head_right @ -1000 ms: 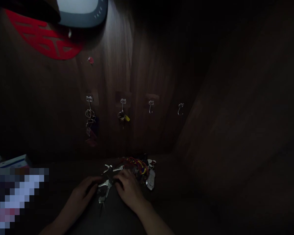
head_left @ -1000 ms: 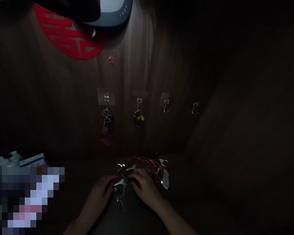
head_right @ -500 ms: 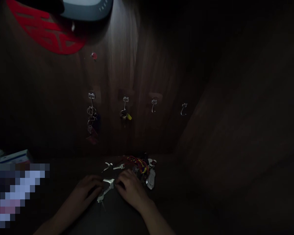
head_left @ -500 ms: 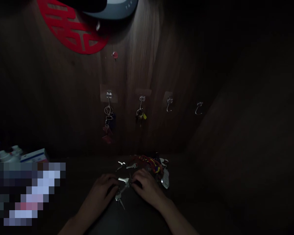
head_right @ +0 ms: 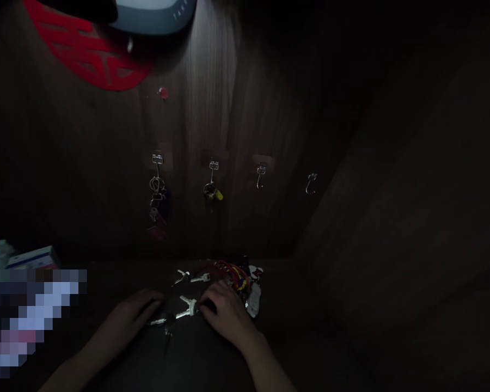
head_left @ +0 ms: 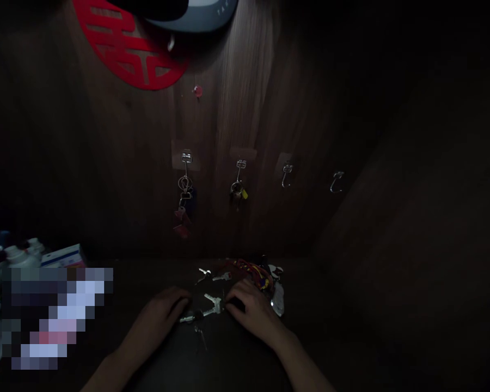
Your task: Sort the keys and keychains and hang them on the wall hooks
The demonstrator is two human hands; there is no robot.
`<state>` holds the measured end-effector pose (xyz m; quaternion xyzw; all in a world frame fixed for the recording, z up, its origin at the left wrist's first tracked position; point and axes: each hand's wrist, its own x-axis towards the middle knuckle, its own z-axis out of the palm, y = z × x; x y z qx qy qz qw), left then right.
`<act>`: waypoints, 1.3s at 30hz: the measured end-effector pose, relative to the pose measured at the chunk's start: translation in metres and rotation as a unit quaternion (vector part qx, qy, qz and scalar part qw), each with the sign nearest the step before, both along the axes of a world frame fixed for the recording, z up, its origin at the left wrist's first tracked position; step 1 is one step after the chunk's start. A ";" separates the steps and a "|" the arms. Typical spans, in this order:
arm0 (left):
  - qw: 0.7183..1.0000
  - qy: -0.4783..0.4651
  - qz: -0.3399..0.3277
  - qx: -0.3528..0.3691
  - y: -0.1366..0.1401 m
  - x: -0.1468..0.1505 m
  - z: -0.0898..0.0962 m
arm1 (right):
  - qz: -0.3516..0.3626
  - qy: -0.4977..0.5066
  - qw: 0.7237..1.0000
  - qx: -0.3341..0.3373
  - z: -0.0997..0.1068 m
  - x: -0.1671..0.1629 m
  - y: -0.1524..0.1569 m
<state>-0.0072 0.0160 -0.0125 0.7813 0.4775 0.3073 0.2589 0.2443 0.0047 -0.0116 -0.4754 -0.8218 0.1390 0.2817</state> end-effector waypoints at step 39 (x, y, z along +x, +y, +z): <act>0.839 -0.428 0.073 -0.330 -0.005 0.012 0.023 | -0.071 0.070 0.994 0.044 0.004 -0.008 0.001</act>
